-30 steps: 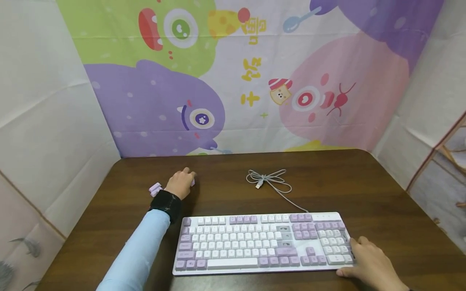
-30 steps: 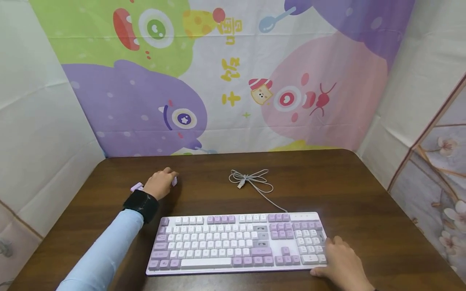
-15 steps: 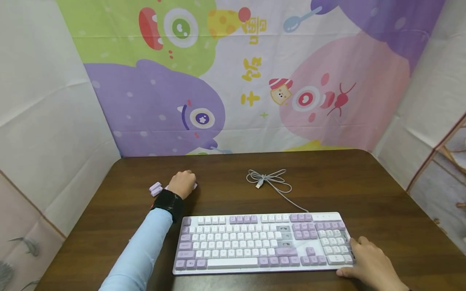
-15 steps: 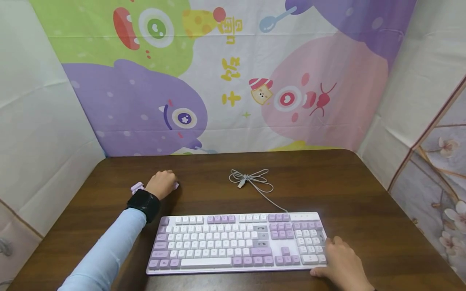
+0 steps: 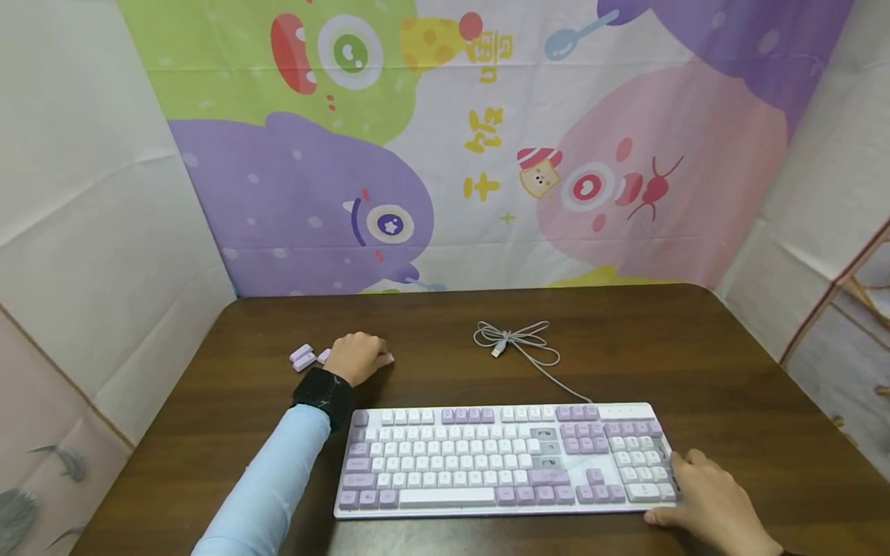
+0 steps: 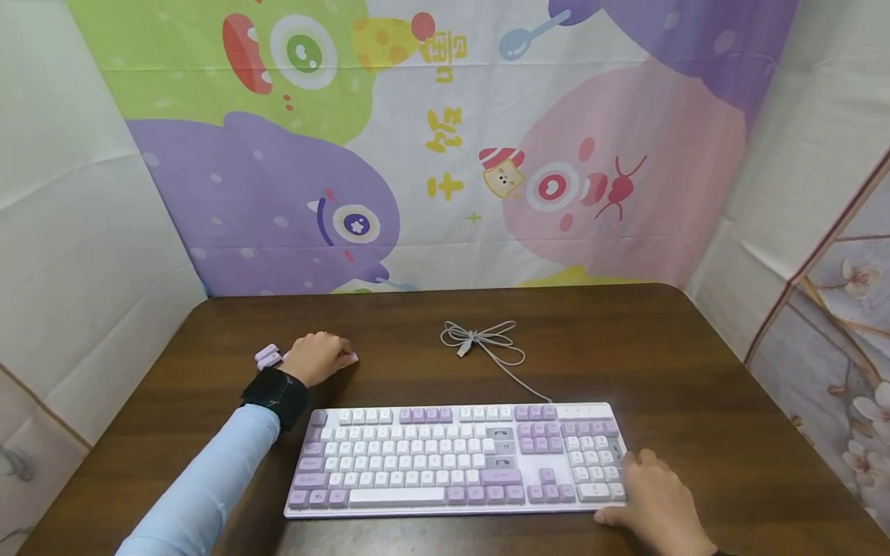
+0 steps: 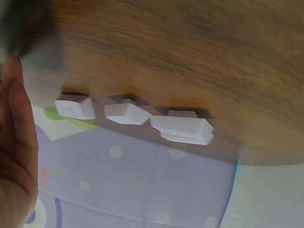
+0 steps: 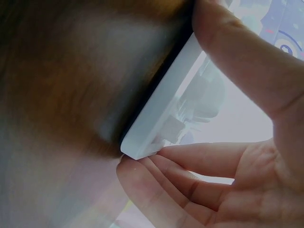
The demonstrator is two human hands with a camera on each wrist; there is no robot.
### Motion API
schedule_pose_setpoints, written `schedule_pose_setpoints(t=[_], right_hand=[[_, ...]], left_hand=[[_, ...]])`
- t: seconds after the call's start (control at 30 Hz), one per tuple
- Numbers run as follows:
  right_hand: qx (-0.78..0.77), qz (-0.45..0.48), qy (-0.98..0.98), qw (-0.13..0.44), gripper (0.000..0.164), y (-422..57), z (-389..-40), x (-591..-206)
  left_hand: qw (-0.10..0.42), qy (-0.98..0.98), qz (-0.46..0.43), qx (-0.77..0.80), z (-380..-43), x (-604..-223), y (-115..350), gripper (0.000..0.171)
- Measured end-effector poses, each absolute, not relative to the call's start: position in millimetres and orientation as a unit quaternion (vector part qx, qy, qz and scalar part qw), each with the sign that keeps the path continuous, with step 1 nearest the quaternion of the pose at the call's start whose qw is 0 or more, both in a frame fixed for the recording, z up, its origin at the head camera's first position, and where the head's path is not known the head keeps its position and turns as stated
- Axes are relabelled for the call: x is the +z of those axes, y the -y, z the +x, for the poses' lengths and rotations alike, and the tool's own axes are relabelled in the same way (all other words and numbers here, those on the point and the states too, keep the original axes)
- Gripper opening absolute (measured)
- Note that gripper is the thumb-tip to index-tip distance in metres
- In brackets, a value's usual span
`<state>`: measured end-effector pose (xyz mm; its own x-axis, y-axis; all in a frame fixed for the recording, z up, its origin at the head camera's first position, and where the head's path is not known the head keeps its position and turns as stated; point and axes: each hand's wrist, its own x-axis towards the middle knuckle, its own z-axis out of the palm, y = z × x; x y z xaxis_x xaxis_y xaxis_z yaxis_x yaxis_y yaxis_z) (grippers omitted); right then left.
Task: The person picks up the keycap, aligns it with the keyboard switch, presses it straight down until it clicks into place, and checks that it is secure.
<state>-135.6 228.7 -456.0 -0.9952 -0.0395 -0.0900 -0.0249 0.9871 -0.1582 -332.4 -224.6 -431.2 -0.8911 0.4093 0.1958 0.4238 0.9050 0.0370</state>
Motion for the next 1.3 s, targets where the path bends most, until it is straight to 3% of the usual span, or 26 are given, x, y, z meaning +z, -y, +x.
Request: schedule_pose_setpoints(t=[0.3, 0.57, 1.03, 1.3], right_hand=[[-0.085, -0.026, -0.996, -0.004, 0.091, -231, -133, -457], [-0.081, -0.029, -0.996, -0.007, 0.091, -231, -133, -458], [-0.089, -0.028, -0.996, -0.012, 0.087, -229, -133, -457], [-0.08, -0.03, -0.996, 0.002, 0.089, -228, -132, -458]], left_hand=[[0.066, 0.96, -0.257, -0.085, -320, -423, 205, 0.014], [0.051, 0.957, -0.278, -0.067, -302, -413, 178, 0.013], [0.094, 0.934, -0.339, -0.063, -273, -408, 136, 0.022], [0.128, 0.925, -0.35, -0.075, -246, -408, 103, 0.018]])
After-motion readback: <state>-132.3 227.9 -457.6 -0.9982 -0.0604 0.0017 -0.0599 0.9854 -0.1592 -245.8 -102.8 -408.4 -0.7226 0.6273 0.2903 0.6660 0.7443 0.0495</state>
